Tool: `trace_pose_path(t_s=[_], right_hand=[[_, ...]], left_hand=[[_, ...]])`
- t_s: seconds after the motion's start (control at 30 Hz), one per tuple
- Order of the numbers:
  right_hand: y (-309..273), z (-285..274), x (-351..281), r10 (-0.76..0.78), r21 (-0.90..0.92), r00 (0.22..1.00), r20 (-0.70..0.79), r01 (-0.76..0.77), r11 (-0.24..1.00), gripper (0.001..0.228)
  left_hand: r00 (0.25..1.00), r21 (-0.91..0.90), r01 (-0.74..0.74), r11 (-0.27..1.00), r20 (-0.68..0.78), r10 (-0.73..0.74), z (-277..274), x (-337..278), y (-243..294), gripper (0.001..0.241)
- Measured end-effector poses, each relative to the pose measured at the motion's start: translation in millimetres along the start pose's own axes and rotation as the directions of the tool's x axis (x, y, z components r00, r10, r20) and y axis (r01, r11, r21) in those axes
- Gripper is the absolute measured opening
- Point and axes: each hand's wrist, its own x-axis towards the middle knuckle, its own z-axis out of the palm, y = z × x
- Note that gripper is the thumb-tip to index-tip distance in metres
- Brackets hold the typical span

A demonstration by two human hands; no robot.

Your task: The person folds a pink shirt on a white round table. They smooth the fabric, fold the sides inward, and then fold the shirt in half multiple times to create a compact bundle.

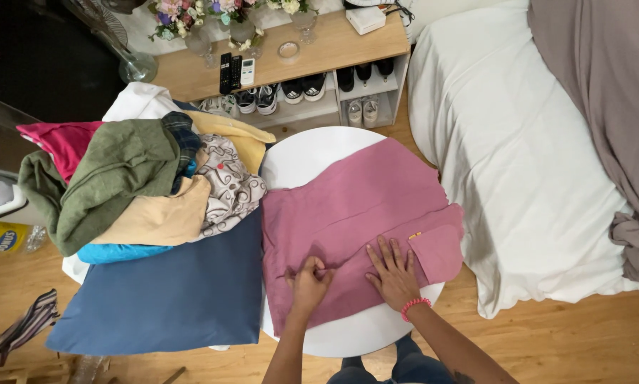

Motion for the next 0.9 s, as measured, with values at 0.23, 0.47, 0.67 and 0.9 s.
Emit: trace_pose_path(t_s=[0.23, 0.47, 0.67, 0.9], right_hand=[[3, -6, -3, 0.080, 0.122, 0.995, -0.063, -0.072, 0.990, 0.087], [-14, 12, -7, -0.043, 0.006, 0.986, -0.163, 0.044, 0.999, 0.080], [-17, 25, -11, -0.209, -0.025, 0.959, -0.190, 0.209, 0.978, 0.076], [30, 6, -1, 0.029, 0.128, 0.995, -0.096, -0.017, 0.992, 0.086]], left_hand=[[0.974, 0.164, 0.013, 0.986, -0.226, 0.025, -2, -9, -2, 0.017], [0.896, 0.224, -0.387, 0.895, -0.137, 0.422, 54, -36, -4, 0.053], [0.942, 0.360, -0.316, 0.878, 0.011, 0.334, 59, -39, -27, 0.065], [0.980, 0.548, -0.085, 0.832, -0.107, 0.170, 36, -44, -65, 0.070]])
